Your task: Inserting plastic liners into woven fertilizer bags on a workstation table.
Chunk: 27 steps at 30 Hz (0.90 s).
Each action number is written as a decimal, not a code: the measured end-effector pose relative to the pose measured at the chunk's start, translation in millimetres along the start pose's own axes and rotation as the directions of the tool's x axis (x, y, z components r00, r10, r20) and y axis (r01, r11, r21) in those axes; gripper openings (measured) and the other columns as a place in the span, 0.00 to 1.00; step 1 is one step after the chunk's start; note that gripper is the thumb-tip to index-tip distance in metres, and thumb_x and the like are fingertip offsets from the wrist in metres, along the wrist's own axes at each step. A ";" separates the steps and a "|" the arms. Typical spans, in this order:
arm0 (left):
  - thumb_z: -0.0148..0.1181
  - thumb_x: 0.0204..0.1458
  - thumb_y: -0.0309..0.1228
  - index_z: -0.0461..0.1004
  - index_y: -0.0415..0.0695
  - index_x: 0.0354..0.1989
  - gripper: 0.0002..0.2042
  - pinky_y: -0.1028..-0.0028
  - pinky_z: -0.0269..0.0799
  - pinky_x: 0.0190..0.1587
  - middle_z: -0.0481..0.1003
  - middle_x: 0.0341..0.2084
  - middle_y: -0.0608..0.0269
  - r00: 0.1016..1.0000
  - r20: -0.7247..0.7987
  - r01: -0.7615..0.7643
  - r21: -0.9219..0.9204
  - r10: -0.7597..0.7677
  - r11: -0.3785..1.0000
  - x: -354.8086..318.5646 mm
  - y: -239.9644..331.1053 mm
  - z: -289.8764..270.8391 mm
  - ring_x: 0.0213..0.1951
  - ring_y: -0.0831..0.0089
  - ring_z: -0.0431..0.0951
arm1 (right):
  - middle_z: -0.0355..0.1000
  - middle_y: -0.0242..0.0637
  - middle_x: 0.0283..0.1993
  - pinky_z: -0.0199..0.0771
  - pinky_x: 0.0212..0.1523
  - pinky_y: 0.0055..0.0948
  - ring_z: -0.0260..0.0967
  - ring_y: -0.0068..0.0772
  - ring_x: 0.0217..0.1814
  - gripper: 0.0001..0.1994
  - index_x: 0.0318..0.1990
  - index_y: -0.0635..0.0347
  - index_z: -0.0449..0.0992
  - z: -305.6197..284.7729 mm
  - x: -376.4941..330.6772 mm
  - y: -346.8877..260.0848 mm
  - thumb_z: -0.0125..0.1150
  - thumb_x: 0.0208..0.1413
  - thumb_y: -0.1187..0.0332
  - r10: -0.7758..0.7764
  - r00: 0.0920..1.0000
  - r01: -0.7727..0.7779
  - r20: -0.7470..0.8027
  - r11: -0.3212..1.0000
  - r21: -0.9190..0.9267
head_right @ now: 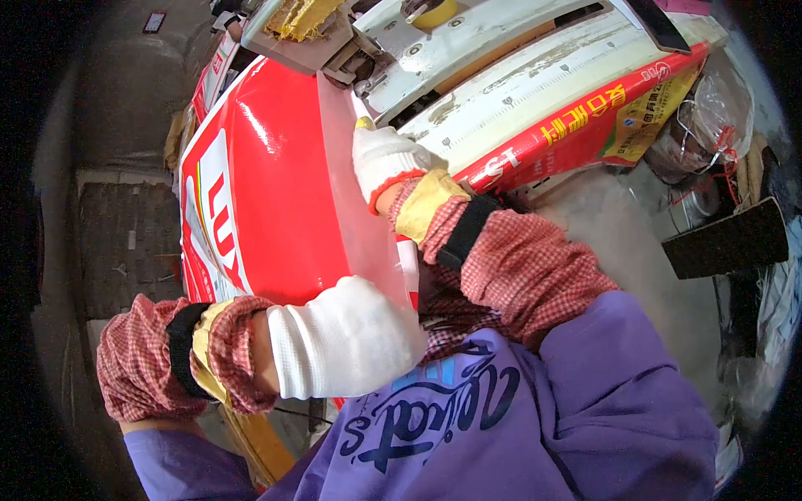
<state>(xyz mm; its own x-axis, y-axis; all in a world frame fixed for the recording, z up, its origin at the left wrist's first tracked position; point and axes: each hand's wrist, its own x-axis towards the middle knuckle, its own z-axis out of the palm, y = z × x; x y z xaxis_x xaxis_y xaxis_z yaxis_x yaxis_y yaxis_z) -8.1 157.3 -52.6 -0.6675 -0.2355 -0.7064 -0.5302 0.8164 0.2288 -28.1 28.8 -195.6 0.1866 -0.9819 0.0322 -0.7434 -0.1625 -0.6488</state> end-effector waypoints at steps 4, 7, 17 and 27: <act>0.56 0.42 0.31 0.78 0.46 0.26 0.06 0.65 0.74 0.23 0.76 0.21 0.59 0.972 0.099 0.179 0.260 -0.211 0.949 13.3 -35.5 -16.1 0.25 0.61 0.80 | 0.73 0.49 0.26 0.72 0.23 0.42 0.74 0.47 0.26 0.10 0.35 0.63 0.73 15.7 16.4 0.6 0.48 0.56 0.67 -0.213 0.920 0.194 -0.330 0.977 -0.089; 0.59 0.42 0.37 0.79 0.48 0.25 0.08 0.65 0.75 0.30 0.77 0.22 0.60 0.953 -0.071 0.298 0.410 -0.296 0.862 -8.1 -82.3 -51.9 0.28 0.60 0.79 | 0.74 0.46 0.28 0.76 0.27 0.34 0.75 0.40 0.29 0.09 0.37 0.68 0.73 16.4 19.9 0.3 0.51 0.51 0.71 -0.283 0.932 0.257 -0.227 0.956 -0.138; 0.57 0.43 0.36 0.79 0.44 0.31 0.10 0.65 0.71 0.28 0.76 0.18 0.64 0.950 0.028 0.301 0.187 -0.311 0.935 -55.6 -15.3 -36.6 0.24 0.63 0.76 | 0.76 0.36 0.26 0.71 0.28 0.34 0.73 0.33 0.29 0.06 0.27 0.53 0.81 2.0 19.7 -12.4 0.57 0.46 0.68 -0.411 0.909 0.368 -0.076 0.873 -0.319; 0.61 0.44 0.44 0.79 0.47 0.20 0.13 0.64 0.71 0.30 0.74 0.15 0.59 0.715 0.444 0.382 0.398 -0.540 0.834 -14.0 -74.0 -107.3 0.24 0.60 0.77 | 0.76 0.36 0.26 0.72 0.28 0.37 0.74 0.34 0.28 0.09 0.32 0.55 0.82 8.9 26.3 -12.6 0.55 0.49 0.68 -0.289 0.932 0.201 -0.220 0.915 -0.350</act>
<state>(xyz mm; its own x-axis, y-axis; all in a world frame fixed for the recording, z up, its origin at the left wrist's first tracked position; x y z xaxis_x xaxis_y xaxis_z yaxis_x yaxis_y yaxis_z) -15.6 43.6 12.2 0.0412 -0.3751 -0.9261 -0.4889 0.8007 -0.3461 -8.1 5.9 -193.4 0.2475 -0.8893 0.3847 -0.8672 -0.3803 -0.3213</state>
